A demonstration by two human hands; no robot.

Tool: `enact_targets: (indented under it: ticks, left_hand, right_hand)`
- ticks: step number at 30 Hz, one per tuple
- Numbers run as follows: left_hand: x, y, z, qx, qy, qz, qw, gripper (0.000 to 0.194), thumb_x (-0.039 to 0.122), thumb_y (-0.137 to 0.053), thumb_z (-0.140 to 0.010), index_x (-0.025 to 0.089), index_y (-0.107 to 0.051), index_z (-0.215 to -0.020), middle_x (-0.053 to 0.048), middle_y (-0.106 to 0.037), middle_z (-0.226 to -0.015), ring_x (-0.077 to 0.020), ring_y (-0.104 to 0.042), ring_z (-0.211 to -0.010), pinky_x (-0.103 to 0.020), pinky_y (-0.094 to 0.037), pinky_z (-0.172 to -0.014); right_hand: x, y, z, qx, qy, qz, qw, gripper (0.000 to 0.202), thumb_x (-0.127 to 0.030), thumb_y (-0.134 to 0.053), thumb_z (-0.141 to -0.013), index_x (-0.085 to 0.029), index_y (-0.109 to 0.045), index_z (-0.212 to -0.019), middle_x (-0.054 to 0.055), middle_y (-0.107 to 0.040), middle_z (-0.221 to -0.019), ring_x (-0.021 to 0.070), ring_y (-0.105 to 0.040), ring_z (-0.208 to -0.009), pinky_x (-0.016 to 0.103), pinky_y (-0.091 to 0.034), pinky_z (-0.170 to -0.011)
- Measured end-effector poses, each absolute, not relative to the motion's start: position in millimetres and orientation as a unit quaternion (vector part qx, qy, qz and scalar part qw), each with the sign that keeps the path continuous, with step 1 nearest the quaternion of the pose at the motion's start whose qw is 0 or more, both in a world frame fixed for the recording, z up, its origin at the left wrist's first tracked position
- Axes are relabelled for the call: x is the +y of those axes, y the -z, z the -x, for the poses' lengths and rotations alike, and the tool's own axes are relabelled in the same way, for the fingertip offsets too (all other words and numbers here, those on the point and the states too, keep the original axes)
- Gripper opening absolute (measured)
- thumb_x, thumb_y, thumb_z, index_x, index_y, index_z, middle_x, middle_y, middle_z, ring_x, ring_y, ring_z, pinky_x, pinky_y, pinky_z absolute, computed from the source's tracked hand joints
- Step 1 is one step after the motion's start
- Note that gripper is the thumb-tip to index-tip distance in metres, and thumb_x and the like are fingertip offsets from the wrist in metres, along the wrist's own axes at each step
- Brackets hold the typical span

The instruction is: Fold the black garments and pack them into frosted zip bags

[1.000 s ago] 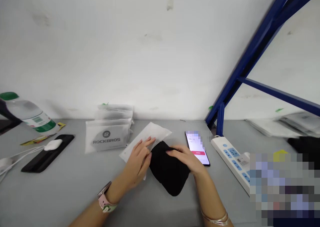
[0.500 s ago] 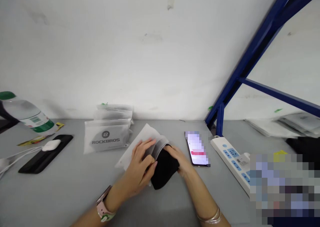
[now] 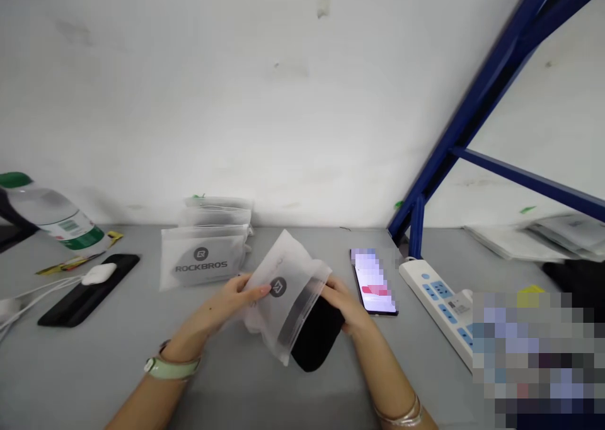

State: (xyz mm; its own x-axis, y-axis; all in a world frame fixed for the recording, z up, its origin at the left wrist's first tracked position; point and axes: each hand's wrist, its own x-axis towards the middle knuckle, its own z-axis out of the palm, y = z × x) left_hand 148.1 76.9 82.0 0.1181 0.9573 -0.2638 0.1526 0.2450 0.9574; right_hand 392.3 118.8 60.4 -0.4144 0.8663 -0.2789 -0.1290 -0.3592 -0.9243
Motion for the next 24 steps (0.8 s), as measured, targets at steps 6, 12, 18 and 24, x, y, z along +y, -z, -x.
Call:
enact_targets:
  ticks: [6, 12, 18, 24]
  left_hand:
    - [75.9, -68.4, -159.3, 0.518, -0.374, -0.463, 0.615, 0.043, 0.052, -0.074, -0.075, 0.017, -0.072, -0.101, -0.009, -0.075, -0.099, -0.0277, -0.070, -0.092, -0.037, -0.056, -0.077]
    - [78.2, -68.7, -163.0, 0.506, -0.454, -0.380, 0.627, 0.046, 0.039, -0.083, -0.068, 0.021, -0.068, -0.108, -0.006, -0.074, -0.099, -0.0242, -0.070, -0.090, -0.037, -0.057, -0.082]
    - [82.7, -54.3, -173.2, 0.552, -0.512, -0.290, 0.590, 0.045, 0.056, -0.073, -0.075, 0.020, -0.062, -0.099, -0.006, -0.070, -0.094, -0.0189, -0.066, -0.079, -0.032, -0.053, -0.070]
    - [77.9, -47.4, -177.3, 0.554, -0.455, -0.407, 0.566, 0.051, 0.066, -0.064, -0.077, 0.019, -0.054, -0.061, 0.004, -0.048, -0.056, -0.0124, -0.044, -0.056, -0.026, -0.034, -0.056]
  right_hand:
    - [116.6, -51.8, -378.9, -0.344, -0.713, 0.429, 0.436, 0.043, -0.056, -0.079, -0.068, -0.018, -0.078, -0.088, 0.008, -0.078, -0.087, 0.0293, -0.072, -0.088, 0.038, -0.053, -0.087]
    - [115.8, -57.8, -378.4, -0.296, -0.755, 0.406, 0.422, 0.034, -0.044, -0.082, -0.069, -0.024, -0.076, -0.095, 0.003, -0.078, -0.097, 0.0264, -0.072, -0.093, 0.034, -0.055, -0.083]
    - [113.5, -64.2, -377.4, -0.312, -0.749, 0.401, 0.426, 0.044, -0.034, -0.088, -0.062, -0.020, -0.074, -0.101, 0.006, -0.078, -0.098, 0.0277, -0.072, -0.094, 0.037, -0.054, -0.087]
    - [119.4, -54.5, -377.5, -0.243, -0.747, 0.408, 0.465, 0.035, -0.035, -0.086, -0.061, -0.019, -0.075, -0.091, 0.006, -0.078, -0.093, 0.0272, -0.072, -0.092, 0.037, -0.056, -0.083]
